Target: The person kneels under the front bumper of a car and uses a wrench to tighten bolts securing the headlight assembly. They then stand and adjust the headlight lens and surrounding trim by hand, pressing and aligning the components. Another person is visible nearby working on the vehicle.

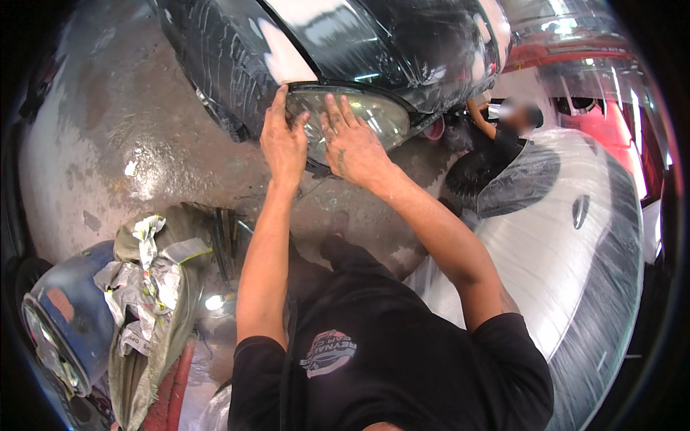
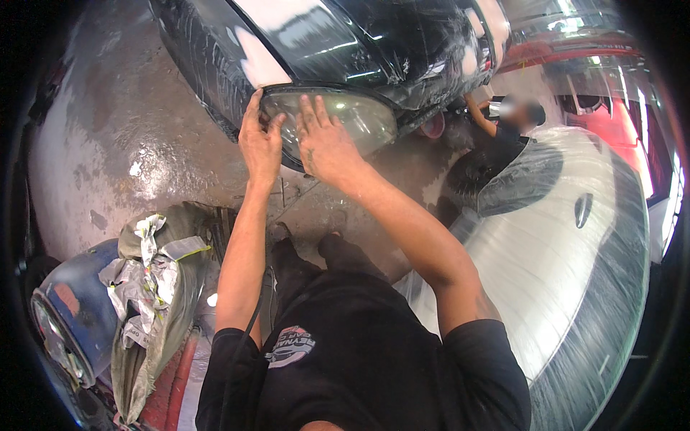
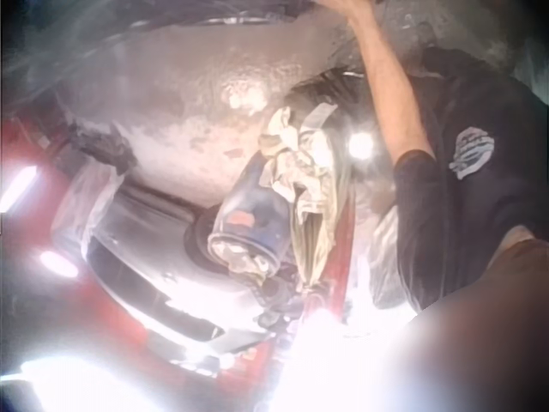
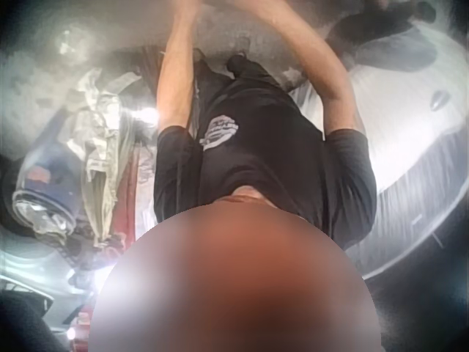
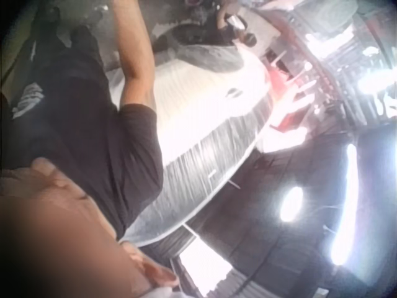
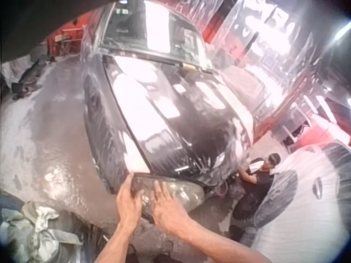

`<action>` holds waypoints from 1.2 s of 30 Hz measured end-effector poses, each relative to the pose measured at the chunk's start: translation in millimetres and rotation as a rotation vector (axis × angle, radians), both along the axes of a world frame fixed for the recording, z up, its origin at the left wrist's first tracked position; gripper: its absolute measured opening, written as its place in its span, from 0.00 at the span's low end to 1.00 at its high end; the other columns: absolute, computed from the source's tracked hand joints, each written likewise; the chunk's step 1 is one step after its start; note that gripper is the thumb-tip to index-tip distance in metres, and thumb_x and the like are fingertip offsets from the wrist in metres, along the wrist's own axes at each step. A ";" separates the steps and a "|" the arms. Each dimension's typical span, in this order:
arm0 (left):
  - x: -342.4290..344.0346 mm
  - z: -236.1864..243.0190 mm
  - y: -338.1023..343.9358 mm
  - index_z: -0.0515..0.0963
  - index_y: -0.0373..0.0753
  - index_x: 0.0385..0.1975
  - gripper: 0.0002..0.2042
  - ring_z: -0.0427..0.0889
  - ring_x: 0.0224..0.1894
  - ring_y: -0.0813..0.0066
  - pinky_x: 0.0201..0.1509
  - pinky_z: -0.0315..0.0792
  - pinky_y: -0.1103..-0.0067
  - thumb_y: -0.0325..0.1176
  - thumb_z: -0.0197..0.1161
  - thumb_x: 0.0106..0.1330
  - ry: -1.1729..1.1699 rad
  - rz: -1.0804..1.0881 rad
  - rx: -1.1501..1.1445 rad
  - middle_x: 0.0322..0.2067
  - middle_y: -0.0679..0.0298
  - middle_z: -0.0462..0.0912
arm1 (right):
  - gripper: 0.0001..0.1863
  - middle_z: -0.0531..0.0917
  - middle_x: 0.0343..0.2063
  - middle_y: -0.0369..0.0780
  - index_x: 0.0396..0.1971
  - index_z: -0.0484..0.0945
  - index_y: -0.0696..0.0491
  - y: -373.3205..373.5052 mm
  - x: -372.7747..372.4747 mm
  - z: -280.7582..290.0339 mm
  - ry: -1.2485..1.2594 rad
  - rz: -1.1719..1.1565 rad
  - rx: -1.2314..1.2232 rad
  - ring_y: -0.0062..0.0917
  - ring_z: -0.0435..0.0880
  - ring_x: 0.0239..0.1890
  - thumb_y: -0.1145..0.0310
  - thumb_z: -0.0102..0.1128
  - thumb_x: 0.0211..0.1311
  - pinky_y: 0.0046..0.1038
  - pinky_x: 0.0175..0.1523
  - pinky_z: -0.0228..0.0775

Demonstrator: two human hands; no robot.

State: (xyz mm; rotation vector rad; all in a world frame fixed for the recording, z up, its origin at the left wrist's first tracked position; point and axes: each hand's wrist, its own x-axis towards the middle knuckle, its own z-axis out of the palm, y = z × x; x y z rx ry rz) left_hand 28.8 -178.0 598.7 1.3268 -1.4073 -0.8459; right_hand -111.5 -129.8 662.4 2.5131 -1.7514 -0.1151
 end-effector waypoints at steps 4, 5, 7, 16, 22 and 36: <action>1.4 0.0 0.2 0.72 0.44 0.69 0.31 0.83 0.39 0.55 0.45 0.76 0.63 0.28 0.71 0.63 -0.017 -0.009 -0.015 0.40 0.53 0.81 | 0.30 0.62 0.71 0.62 0.62 0.72 0.69 0.4 0.9 1.2 0.016 0.003 0.006 0.57 0.61 0.74 0.68 0.57 0.63 0.46 0.69 0.68; 1.6 0.0 -0.2 0.72 0.44 0.69 0.31 0.83 0.40 0.54 0.45 0.76 0.63 0.28 0.71 0.63 -0.031 -0.010 -0.033 0.40 0.53 0.81 | 0.30 0.62 0.71 0.62 0.62 0.72 0.69 0.6 0.7 1.3 0.010 0.005 0.003 0.57 0.62 0.74 0.68 0.57 0.62 0.46 0.69 0.68; 1.6 -0.2 0.0 0.71 0.44 0.69 0.31 0.83 0.41 0.52 0.46 0.76 0.62 0.29 0.70 0.64 -0.055 -0.015 -0.051 0.42 0.51 0.80 | 0.30 0.62 0.71 0.62 0.62 0.72 0.69 0.9 0.7 1.1 0.005 0.007 -0.003 0.57 0.62 0.74 0.69 0.58 0.61 0.46 0.69 0.68; 1.8 -1.7 5.3 0.68 0.43 0.73 0.32 0.80 0.39 0.60 0.47 0.75 0.68 0.37 0.68 0.69 -0.195 -0.041 0.009 0.39 0.54 0.78 | 0.32 0.61 0.73 0.57 0.64 0.71 0.66 1.4 -10.5 4.9 -0.050 0.041 0.031 0.53 0.60 0.75 0.69 0.61 0.59 0.46 0.70 0.67; -2.1 -4.2 -0.1 0.64 0.42 0.74 0.34 0.84 0.40 0.54 0.48 0.77 0.64 0.42 0.68 0.69 -0.056 0.032 0.043 0.40 0.50 0.82 | 0.31 0.63 0.75 0.45 0.67 0.70 0.58 10.4 -46.4 7.3 -0.215 0.010 0.062 0.44 0.64 0.75 0.68 0.60 0.63 0.45 0.71 0.66; 7.1 -32.6 -32.8 0.77 0.33 0.28 0.19 0.79 0.21 0.76 0.24 0.80 0.77 0.43 0.72 0.68 0.447 -0.118 0.369 0.24 0.62 0.80 | 0.45 0.68 0.70 0.59 0.72 0.61 0.65 60.2 -223.1 -76.9 -0.994 -0.776 0.084 0.45 0.67 0.73 0.53 0.67 0.64 0.36 0.75 0.57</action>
